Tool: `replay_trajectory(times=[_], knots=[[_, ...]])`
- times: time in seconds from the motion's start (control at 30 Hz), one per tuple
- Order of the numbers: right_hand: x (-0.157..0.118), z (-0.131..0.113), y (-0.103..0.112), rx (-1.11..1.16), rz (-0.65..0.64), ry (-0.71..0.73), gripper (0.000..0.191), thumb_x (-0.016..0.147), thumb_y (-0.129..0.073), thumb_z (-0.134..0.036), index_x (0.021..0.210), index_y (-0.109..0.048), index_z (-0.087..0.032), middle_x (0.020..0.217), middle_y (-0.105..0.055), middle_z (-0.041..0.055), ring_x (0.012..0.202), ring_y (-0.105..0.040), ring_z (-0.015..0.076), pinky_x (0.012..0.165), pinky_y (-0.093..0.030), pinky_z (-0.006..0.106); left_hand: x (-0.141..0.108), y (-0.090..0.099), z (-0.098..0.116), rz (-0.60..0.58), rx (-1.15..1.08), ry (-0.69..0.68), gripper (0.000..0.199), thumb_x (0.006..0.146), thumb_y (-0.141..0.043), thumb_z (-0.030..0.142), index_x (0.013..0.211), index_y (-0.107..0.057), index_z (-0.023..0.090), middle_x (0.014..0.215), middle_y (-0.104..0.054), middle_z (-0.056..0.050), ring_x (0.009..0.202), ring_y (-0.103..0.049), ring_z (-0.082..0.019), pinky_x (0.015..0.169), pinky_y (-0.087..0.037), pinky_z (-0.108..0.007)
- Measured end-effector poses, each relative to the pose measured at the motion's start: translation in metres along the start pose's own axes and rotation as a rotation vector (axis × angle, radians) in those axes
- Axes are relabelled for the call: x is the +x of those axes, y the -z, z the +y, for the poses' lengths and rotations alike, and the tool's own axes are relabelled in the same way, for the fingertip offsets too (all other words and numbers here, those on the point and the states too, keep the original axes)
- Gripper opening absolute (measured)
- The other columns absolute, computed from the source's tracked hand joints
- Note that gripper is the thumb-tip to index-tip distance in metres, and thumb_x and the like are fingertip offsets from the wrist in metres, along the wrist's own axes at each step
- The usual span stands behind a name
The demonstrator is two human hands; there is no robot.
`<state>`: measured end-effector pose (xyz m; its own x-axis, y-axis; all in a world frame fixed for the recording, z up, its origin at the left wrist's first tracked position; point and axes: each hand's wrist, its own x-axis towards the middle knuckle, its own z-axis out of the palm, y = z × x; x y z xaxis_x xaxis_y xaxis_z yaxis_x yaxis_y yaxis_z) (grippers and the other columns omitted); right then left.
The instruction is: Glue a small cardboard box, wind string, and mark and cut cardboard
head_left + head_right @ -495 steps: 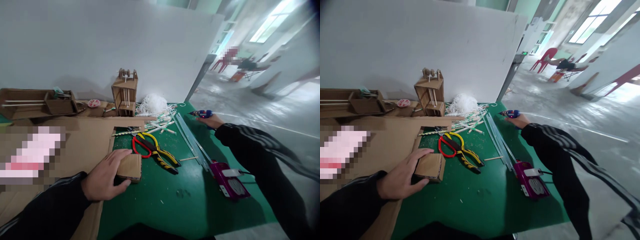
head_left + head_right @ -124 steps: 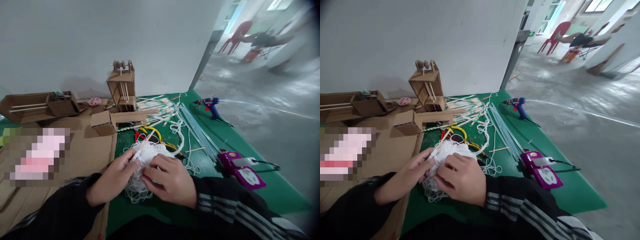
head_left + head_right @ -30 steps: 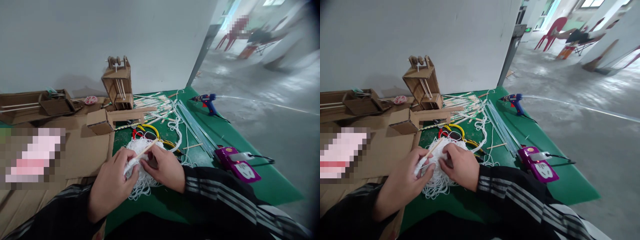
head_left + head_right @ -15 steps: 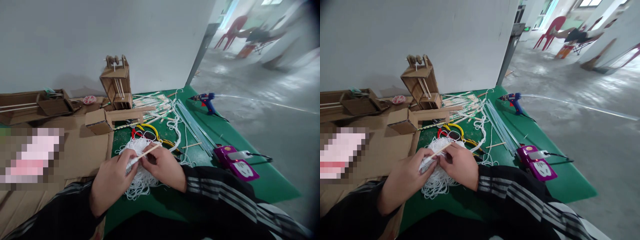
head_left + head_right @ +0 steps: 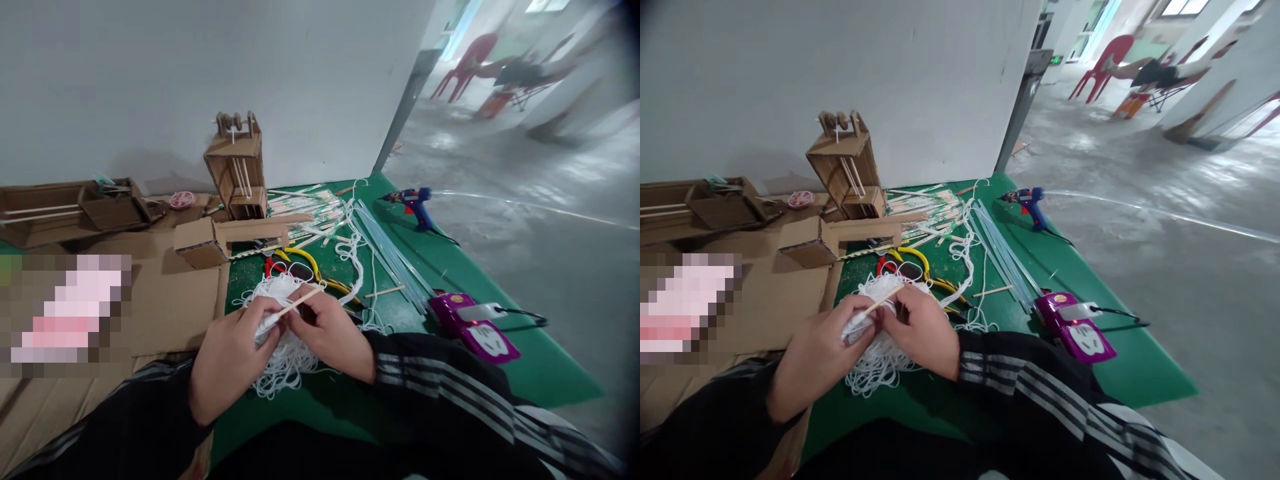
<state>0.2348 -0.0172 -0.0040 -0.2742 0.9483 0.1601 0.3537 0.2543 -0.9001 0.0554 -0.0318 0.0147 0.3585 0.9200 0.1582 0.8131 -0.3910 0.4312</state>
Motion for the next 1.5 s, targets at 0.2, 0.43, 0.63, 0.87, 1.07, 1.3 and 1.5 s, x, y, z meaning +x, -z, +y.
replay_trajectory(times=[0.2, 0.43, 0.63, 0.87, 1.07, 1.3, 1.5], knots=[[-0.0001, 0.0015, -0.0001, 0.071, -0.022, -0.009, 0.011, 0.088, -0.054, -0.02, 0.079, -0.06, -0.017, 0.072, -0.056, 0.0001, 0.065, -0.049, 0.0136, 0.061, -0.04, 0.027, -0.0017, -0.0088, -0.0042, 0.078, 0.042, -0.048, 0.014, 0.092, -0.052, 0.03, 0.106, -0.053, 0.026, 0.098, -0.074, -0.002, 0.082, -0.071, -0.022, 0.068, -0.049, -0.03], [0.0023, 0.0039, 0.002, 0.032, 0.058, -0.035, 0.015, 0.088, -0.054, -0.023, 0.075, -0.055, -0.017, 0.067, -0.051, -0.0019, 0.06, -0.043, 0.012, 0.055, -0.036, 0.024, -0.0032, -0.007, -0.0077, 0.001, 0.021, -0.106, 0.009, 0.094, -0.048, 0.031, 0.098, -0.052, 0.025, 0.085, -0.071, 0.0, 0.074, -0.068, -0.02, 0.062, -0.046, -0.028], [0.0016, 0.0022, 0.0015, 0.092, 0.07, -0.04, 0.011, 0.085, -0.054, -0.016, 0.074, -0.053, -0.018, 0.063, -0.048, -0.0038, 0.057, -0.041, 0.0109, 0.053, -0.036, 0.022, -0.0031, -0.0057, -0.0081, 0.034, 0.026, -0.078, 0.008, 0.093, -0.049, 0.031, 0.099, -0.05, 0.025, 0.083, -0.069, 0.001, 0.071, -0.067, -0.02, 0.059, -0.043, -0.03], [0.0003, 0.0027, 0.0017, 0.138, 0.041, -0.023, 0.012, 0.087, -0.054, -0.017, 0.075, -0.053, -0.019, 0.064, -0.047, -0.0041, 0.058, -0.04, 0.0106, 0.053, -0.035, 0.023, -0.0012, -0.0018, -0.0009, 0.047, -0.032, -0.125, 0.009, 0.089, -0.053, 0.024, 0.099, -0.051, 0.024, 0.092, -0.067, 0.0, 0.081, -0.066, -0.021, 0.068, -0.046, -0.03], [-0.0004, 0.0034, 0.0024, 0.147, 0.025, -0.015, 0.012, 0.087, -0.055, -0.022, 0.076, -0.055, -0.018, 0.067, -0.049, -0.0026, 0.061, -0.042, 0.012, 0.056, -0.036, 0.025, -0.0014, -0.0018, -0.0047, 0.015, -0.038, -0.165, 0.02, 0.09, -0.048, 0.015, 0.107, -0.055, 0.024, 0.107, -0.066, -0.002, 0.097, -0.065, -0.022, 0.077, -0.047, -0.032], [-0.0005, 0.0043, 0.0021, 0.191, -0.005, 0.0, 0.018, 0.09, -0.053, -0.027, 0.077, -0.056, -0.016, 0.071, -0.051, -0.0001, 0.064, -0.044, 0.0131, 0.059, -0.036, 0.027, -0.0024, -0.0043, -0.0091, 0.019, 0.043, -0.196, 0.03, 0.093, -0.046, 0.017, 0.121, -0.056, 0.023, 0.109, -0.067, -0.004, 0.094, -0.066, -0.023, 0.075, -0.048, -0.033], [-0.0014, 0.0055, 0.0007, 0.175, -0.018, -0.02, 0.02, 0.092, -0.052, -0.03, 0.078, -0.055, -0.016, 0.07, -0.051, -0.0002, 0.063, -0.043, 0.0133, 0.059, -0.035, 0.027, -0.0001, -0.0008, -0.0056, -0.081, -0.114, -0.134, 0.026, 0.093, -0.048, 0.023, 0.115, -0.06, 0.028, 0.106, -0.065, -0.001, 0.094, -0.064, -0.021, 0.08, -0.047, -0.032]])
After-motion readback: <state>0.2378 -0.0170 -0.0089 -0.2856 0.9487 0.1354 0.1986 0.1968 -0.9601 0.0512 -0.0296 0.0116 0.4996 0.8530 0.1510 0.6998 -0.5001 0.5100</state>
